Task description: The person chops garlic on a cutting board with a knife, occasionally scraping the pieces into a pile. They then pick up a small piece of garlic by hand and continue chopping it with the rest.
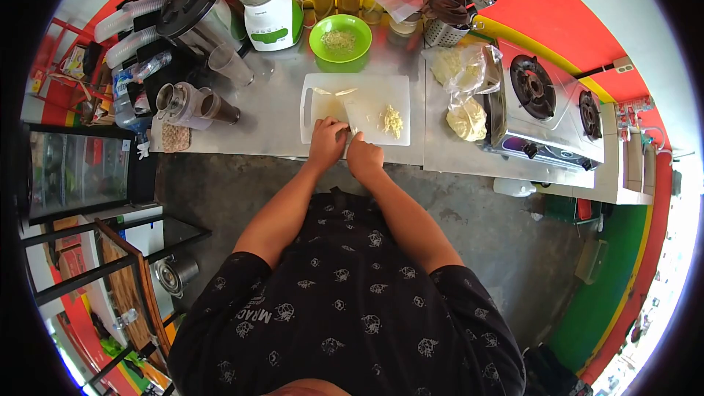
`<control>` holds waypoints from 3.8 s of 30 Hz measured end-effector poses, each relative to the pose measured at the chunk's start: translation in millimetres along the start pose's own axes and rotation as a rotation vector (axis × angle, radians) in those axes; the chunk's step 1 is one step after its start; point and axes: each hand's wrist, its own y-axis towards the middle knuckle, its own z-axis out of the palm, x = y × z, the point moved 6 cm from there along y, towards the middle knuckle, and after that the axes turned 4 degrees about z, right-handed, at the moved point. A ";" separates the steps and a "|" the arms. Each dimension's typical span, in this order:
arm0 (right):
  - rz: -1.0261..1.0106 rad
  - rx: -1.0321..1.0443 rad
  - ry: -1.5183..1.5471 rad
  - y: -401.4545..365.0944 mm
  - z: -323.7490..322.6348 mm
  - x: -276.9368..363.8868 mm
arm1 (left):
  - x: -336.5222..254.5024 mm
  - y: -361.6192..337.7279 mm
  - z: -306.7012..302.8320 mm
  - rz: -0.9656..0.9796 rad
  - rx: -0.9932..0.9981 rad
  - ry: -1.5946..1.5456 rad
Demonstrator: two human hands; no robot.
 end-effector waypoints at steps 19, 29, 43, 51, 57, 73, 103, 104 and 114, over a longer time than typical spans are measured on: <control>-0.027 0.076 -0.019 -9.6 -1.3 2.6 | 13.5 1.1 2.4 -0.039 -0.023 -0.090; -0.042 0.085 -0.023 -13.5 -2.6 4.0 | 13.5 1.8 1.2 -0.051 0.000 -0.083; -0.054 0.056 0.012 0.2 0.1 2.9 | 16.5 3.9 2.4 -0.089 0.044 -0.111; -0.054 0.093 0.021 -4.9 3.5 6.6 | 15.5 3.2 1.8 -0.070 0.008 -0.136; -0.070 0.052 0.025 -1.1 -7.0 10.0 | 15.5 3.4 0.1 -0.069 0.048 -0.086; 0.108 -0.039 0.340 -5.8 6.3 -4.0 | 41.9 0.1 -35.4 -0.112 -0.014 -0.116; 0.093 -0.077 0.287 -24.2 -15.4 -82.4 | 50.7 69.1 -35.8 -0.054 0.193 0.275; 0.071 -0.072 0.284 -26.3 -16.0 -83.3 | 52.3 73.5 -36.4 -0.089 0.205 0.370; -0.021 -0.119 0.302 -25.2 -1.0 -100.1 | 42.5 14.7 -15.9 -0.054 0.341 0.462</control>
